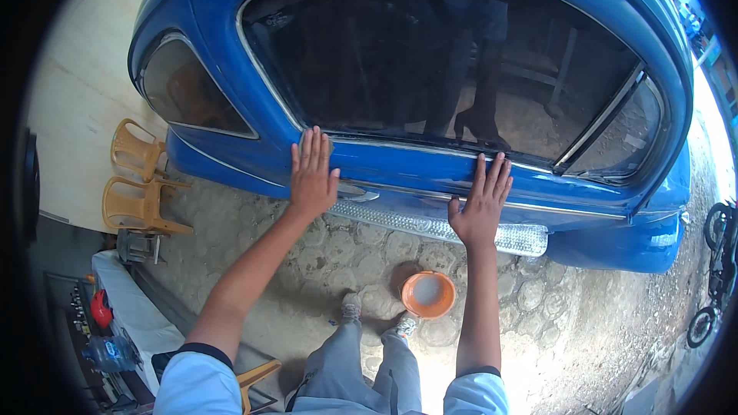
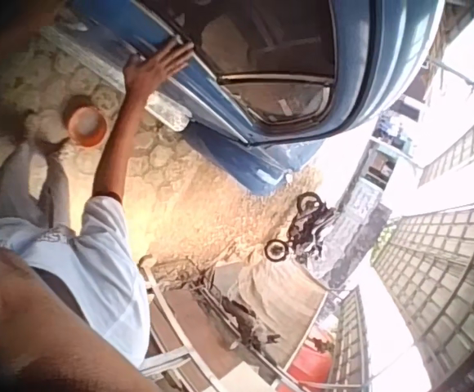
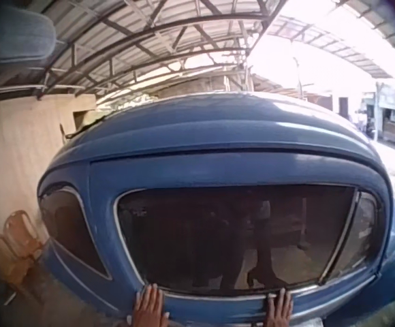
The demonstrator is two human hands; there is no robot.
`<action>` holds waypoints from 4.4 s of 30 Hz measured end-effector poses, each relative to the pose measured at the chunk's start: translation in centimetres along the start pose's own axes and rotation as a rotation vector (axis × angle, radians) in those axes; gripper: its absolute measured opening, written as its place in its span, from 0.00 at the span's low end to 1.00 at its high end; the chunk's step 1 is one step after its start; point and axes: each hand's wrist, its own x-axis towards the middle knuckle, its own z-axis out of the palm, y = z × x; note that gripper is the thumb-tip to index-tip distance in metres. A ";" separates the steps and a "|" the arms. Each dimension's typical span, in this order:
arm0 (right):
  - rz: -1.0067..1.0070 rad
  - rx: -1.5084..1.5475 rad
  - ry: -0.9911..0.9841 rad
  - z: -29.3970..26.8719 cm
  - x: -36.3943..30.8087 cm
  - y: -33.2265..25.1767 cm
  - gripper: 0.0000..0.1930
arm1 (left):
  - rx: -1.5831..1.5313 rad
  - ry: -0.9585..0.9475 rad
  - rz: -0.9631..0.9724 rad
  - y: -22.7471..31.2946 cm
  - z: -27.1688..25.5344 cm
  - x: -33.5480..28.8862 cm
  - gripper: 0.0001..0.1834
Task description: The person wets sandpaper in a bucket of water and sands the hood, front fender, and side door of a car.
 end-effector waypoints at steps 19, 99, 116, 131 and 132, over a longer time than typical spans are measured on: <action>0.043 -0.248 0.170 3.9 0.2 0.6 0.46 | 0.041 -0.117 -0.066 -17.1 2.6 -7.5 0.39; 0.001 -0.124 0.265 4.7 -0.2 1.2 0.45 | -0.648 -0.123 0.131 9.7 8.9 -8.0 0.50; 0.544 0.719 0.207 14.0 -6.6 -12.9 0.26 | -0.552 -0.160 0.304 3.7 8.4 -7.8 0.44; 0.853 0.917 0.886 18.1 -5.5 -13.7 0.07 | -0.369 0.072 0.383 -11.0 13.8 -12.3 0.42; 0.846 0.901 0.800 18.9 -6.1 -15.5 0.07 | -0.374 0.070 0.381 -11.0 14.1 -12.4 0.42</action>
